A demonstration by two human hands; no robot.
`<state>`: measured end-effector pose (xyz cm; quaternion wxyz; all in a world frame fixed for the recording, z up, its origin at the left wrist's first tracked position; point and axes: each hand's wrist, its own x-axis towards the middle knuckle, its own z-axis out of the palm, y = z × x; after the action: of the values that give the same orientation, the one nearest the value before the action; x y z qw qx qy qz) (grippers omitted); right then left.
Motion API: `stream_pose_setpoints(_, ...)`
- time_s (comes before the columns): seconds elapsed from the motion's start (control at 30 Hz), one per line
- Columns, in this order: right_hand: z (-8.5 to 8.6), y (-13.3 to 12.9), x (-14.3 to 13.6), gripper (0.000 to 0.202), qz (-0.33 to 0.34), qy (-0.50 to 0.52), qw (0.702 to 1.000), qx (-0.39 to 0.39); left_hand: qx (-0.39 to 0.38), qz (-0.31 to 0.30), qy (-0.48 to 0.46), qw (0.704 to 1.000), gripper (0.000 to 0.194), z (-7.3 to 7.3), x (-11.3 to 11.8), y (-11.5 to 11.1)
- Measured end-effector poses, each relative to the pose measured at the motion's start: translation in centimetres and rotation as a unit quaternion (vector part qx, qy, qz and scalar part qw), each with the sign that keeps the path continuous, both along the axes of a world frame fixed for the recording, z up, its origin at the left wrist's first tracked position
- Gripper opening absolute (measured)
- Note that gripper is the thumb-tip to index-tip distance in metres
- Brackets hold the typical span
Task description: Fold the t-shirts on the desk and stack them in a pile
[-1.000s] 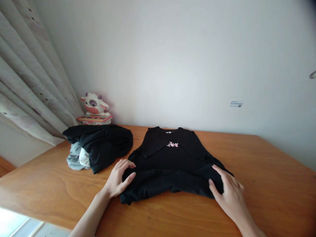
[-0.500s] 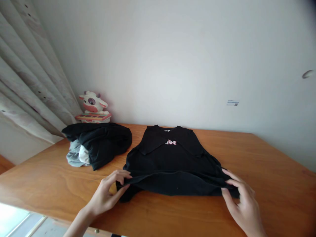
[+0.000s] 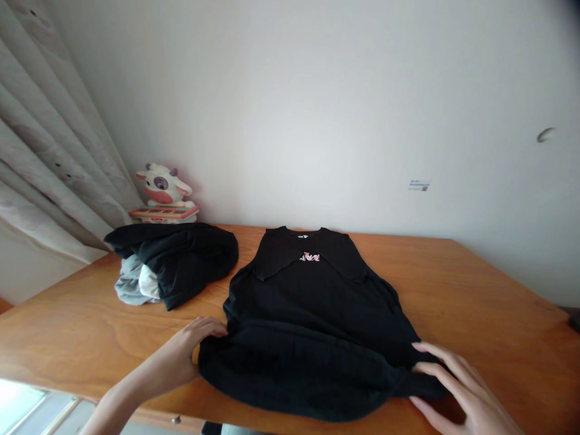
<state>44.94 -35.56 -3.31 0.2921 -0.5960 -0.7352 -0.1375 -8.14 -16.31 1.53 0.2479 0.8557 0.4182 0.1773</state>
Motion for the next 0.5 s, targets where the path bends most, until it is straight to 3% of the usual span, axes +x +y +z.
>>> stream_pose_setpoints(0.07,0.7,-0.1,0.5,0.011,0.006,0.009,0.999,-0.039,-0.055,0.006,0.001,0.998,0.027,0.5,0.5,-0.1)
stream_pose_setpoints(0.17,1.8,-0.2,1.1,0.013,0.021,0.079,0.991,-0.106,-0.106,0.006,-0.048,0.993,0.01,2.1,0.6,-0.1)
stream_pose_setpoints(0.3,2.6,-0.6,2.3,0.007,0.0,0.182,0.978,-0.104,-0.077,-0.028,-0.209,0.975,0.023,3.4,-0.7,0.2)
stream_pose_setpoints(0.4,1.4,-1.5,3.8,0.029,0.005,0.204,0.97,-0.131,-0.093,-0.044,-0.244,0.964,0.038,3.5,-2.1,0.2)
stream_pose_setpoints(0.5,-0.8,-2.7,4.8,0.031,0.008,0.168,0.972,-0.166,-0.181,-0.103,-0.116,0.971,0.044,3.6,-2.9,-0.1)
